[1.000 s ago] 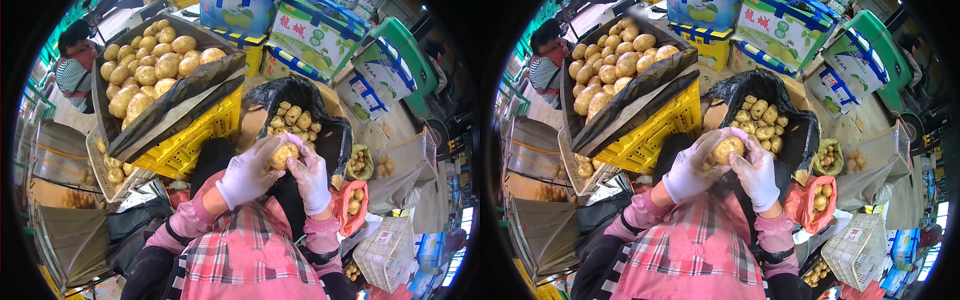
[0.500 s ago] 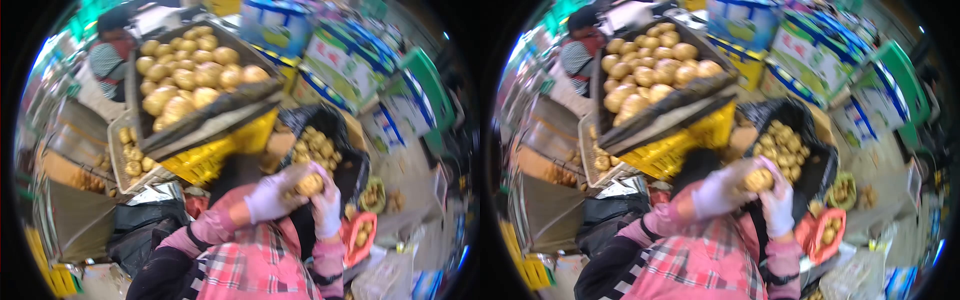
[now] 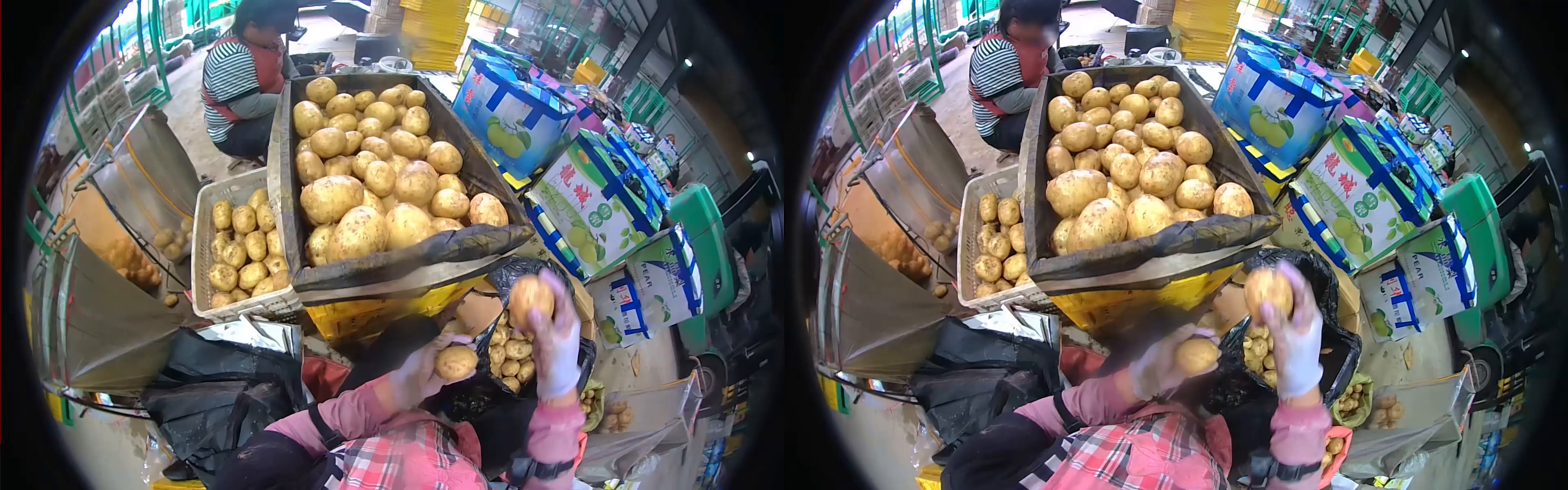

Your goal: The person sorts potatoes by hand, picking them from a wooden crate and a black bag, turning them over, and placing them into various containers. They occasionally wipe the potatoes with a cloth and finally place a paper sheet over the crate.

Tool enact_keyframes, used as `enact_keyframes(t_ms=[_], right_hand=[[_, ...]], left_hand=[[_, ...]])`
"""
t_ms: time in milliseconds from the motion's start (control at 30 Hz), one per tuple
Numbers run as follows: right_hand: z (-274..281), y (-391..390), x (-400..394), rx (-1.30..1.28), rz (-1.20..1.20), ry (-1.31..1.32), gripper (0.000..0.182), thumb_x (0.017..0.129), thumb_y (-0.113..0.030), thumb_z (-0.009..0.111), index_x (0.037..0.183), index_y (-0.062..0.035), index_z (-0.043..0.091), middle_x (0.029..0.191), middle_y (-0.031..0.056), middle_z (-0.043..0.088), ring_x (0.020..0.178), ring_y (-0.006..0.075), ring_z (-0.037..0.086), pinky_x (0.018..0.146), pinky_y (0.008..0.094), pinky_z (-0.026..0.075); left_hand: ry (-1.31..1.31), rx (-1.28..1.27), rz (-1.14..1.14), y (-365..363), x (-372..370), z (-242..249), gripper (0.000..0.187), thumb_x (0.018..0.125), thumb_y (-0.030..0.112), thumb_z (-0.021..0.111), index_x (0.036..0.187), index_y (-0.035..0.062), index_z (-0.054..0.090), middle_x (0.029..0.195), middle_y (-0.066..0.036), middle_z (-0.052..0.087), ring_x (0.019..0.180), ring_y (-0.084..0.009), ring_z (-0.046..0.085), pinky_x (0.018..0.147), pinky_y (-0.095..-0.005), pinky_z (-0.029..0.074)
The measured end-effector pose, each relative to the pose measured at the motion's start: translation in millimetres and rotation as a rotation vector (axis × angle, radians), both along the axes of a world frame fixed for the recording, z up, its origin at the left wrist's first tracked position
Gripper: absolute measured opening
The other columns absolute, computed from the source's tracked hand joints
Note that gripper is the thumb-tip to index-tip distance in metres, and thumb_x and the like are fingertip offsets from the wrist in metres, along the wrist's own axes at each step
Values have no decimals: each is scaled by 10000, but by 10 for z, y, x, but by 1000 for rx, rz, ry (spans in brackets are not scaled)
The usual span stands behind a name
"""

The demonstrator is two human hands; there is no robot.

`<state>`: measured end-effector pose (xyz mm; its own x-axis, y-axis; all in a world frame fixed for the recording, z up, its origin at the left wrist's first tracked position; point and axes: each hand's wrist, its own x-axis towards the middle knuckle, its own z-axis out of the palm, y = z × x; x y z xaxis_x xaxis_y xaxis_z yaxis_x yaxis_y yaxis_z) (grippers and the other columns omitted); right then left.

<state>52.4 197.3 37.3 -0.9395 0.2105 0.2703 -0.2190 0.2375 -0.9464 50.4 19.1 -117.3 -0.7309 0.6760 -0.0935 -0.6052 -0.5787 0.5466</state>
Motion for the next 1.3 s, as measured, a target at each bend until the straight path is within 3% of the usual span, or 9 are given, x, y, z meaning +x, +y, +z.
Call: enact_keyframes(t_ms=[133, 200, 333, 367, 667, 800, 1000, 1067, 1300], right_hand=[[437, -338, -1261, 325, 60, 258, 557, 908, -204, 727, 1386, -13, 514, 1288, 132, 609, 1151, 242, 618, 925, 321, 527], [474, -422, -1874, 997, -138, 486, 545, 878, -150, 713, 1388, -84, 530, 1356, 151, 586, 1192, 319, 602, 1013, 390, 489], [309, -503, -2524, 1518, 159, -385, 524, 900, -105, 592, 1417, -165, 529, 1486, 166, 476, 1322, 361, 512, 1079, 442, 442], [59, -348, -2477, 1520, 135, -125, 453, 949, -125, 525, 1401, -121, 551, 1462, 171, 513, 1279, 361, 550, 1061, 425, 450], [548, 29, -519, 447, 41, 9, 342, 1002, -100, 571, 1327, 1, 610, 1174, 132, 684, 1077, 163, 631, 945, 285, 487], [-115, 160, 398, 145, 27, -369, 632, 961, -157, 681, 1494, 28, 398, 1377, 121, 551, 1195, 159, 555, 994, 281, 464], [-742, 151, 922, -138, -62, -138, 737, 898, -186, 766, 1491, 38, 392, 1487, 150, 462, 1375, 204, 438, 1146, 331, 350], [-774, 255, 1056, -188, -129, -115, 730, 894, -220, 772, 1475, 38, 414, 1453, 145, 490, 1344, 205, 466, 1135, 334, 365], [-892, 428, 1317, -633, -258, -108, 643, 938, -322, 727, 1421, 21, 478, 1333, 112, 556, 1175, 185, 566, 1023, 308, 454]], left_hand=[[-86, 90, 1, -134, -86, -70, 390, 1009, 310, 533, 1291, 40, 518, 1219, -121, 621, 1123, -267, 630, 961, -384, 544], [-476, 306, -147, -196, -180, 16, 450, 845, 161, 819, 1166, -5, 553, 1155, -92, 667, 1032, -175, 657, 906, -305, 533], [-413, 97, -99, -277, -195, 407, 499, 819, 263, 844, 1148, 5, 571, 1156, -131, 631, 1011, -206, 638, 866, -327, 511], [-409, 95, -111, -298, -202, 452, 500, 812, 280, 847, 1140, 17, 576, 1163, -142, 618, 1009, -219, 632, 860, -333, 509], [-503, 561, -230, -19, -345, 325, 554, 988, 349, 632, 1425, 72, 432, 1362, -156, 532, 1281, -333, 536, 1078, -546, 420], [725, -229, 159, 404, -194, 152, 555, 1016, 361, 569, 1434, 23, 434, 1408, -98, 528, 1296, -241, 531, 1169, -446, 299], [-48, 288, -143, 725, 186, 331, 503, 1005, 218, 570, 1443, 6, 444, 1448, -207, 456, 1320, -342, 481, 1100, -415, 382], [658, -175, -5, 761, 197, 267, 557, 1033, 218, 517, 1512, -10, 345, 1460, -208, 460, 1385, -294, 432, 1157, -384, 335], [1201, -516, 81, 970, 411, 280, 638, 965, 29, 593, 1522, -53, 294, 1537, -212, 403, 1400, -290, 451, 1126, -384, 392]])
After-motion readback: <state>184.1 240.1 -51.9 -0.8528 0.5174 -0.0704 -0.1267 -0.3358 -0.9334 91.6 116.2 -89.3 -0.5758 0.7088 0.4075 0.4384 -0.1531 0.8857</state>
